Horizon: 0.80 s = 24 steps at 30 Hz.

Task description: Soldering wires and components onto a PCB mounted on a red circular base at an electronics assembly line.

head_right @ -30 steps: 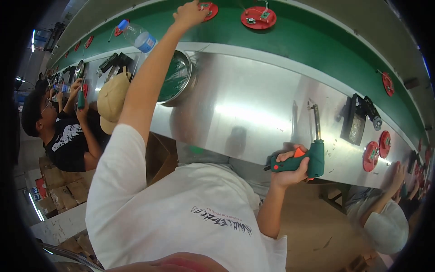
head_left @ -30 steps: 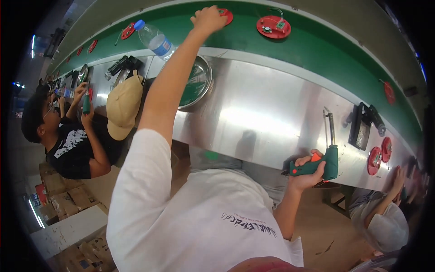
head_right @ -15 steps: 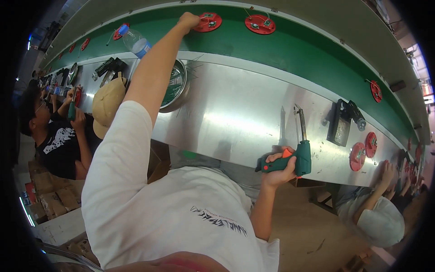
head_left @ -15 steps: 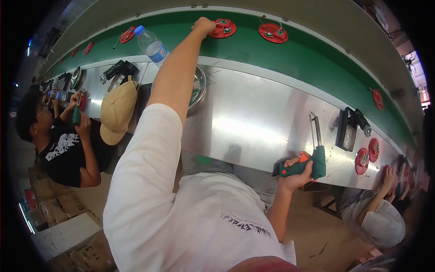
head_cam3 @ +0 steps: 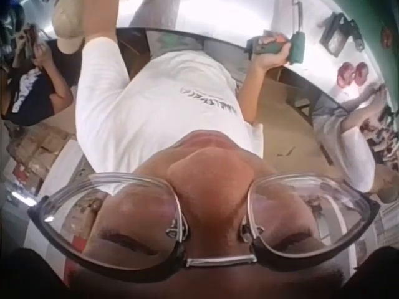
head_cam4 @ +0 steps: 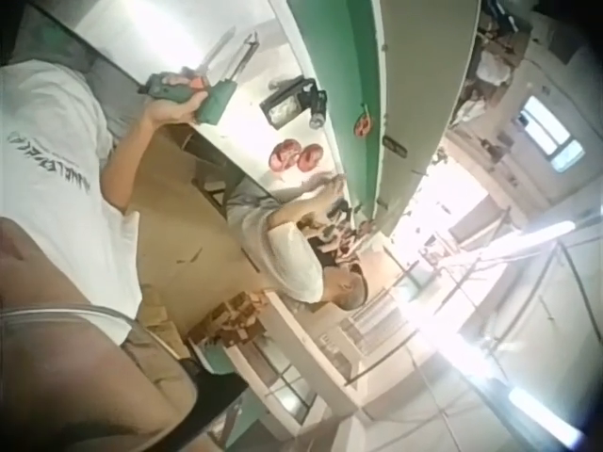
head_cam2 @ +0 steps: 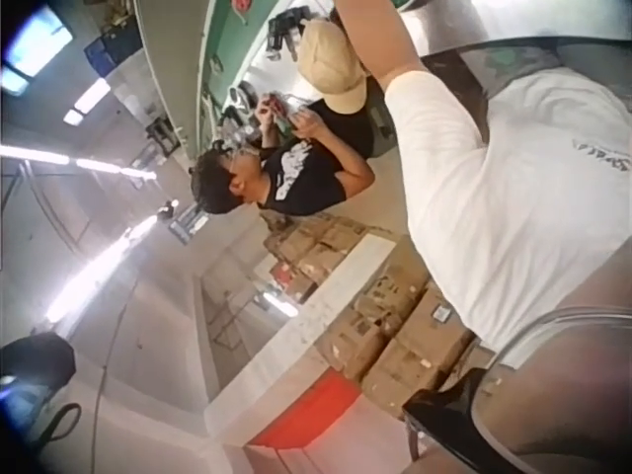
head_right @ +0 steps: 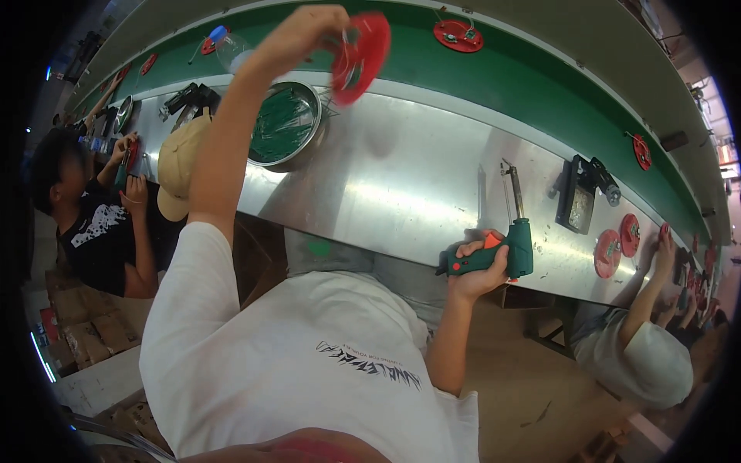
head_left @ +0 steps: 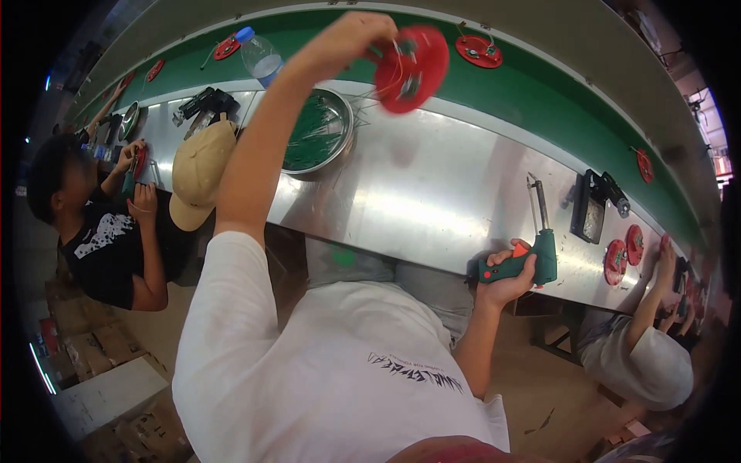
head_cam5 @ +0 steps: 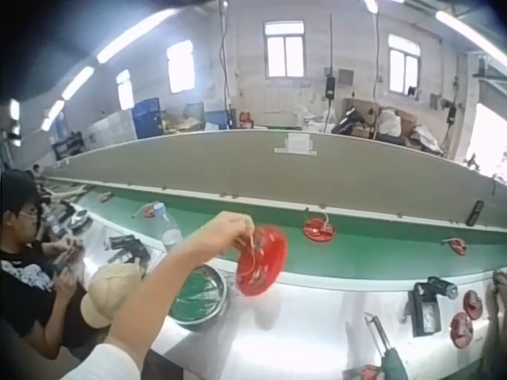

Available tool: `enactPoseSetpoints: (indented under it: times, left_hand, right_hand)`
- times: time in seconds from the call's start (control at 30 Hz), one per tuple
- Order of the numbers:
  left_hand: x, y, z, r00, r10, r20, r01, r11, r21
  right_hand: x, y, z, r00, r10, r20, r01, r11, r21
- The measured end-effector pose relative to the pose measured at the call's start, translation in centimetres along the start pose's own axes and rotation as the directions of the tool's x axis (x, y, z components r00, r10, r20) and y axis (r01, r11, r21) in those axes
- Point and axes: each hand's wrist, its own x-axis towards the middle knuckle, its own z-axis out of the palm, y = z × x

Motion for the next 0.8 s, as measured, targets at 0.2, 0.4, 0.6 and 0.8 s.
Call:
enactPoseSetpoints:
  times: [0.2, 0.4, 0.6, 0.8]
  left_hand:
    - [-8.5, -4.5, 9.8, 0.961, -0.201, 0.19, 0.046, 0.793, 0.608]
    - [-16.3, -1.4, 10.2, 0.833, 0.531, 0.153, -0.394, 0.376, 0.839]
    - [-23.2, -5.2, 11.0, 0.967, 0.138, -0.216, 0.115, 0.522, 0.845]
    - [-20.5, -8.9, 12.3, 0.926, 0.262, -0.271, 0.114, 0.488, 0.865]
  right_hand:
    - [0.3, 0.0, -0.4, 0.999, 0.048, 0.024, -0.049, 0.998, 0.042]
    - [0.3, 0.1, -0.7, 0.998, 0.057, 0.032, -0.057, 0.998, 0.016]
    - [0.3, -0.2, -0.1, 0.998, 0.067, 0.021, -0.067, 0.998, 0.006]
    - [0.3, -0.2, 0.0, 0.998, 0.059, 0.038, -0.059, 0.998, -0.012]
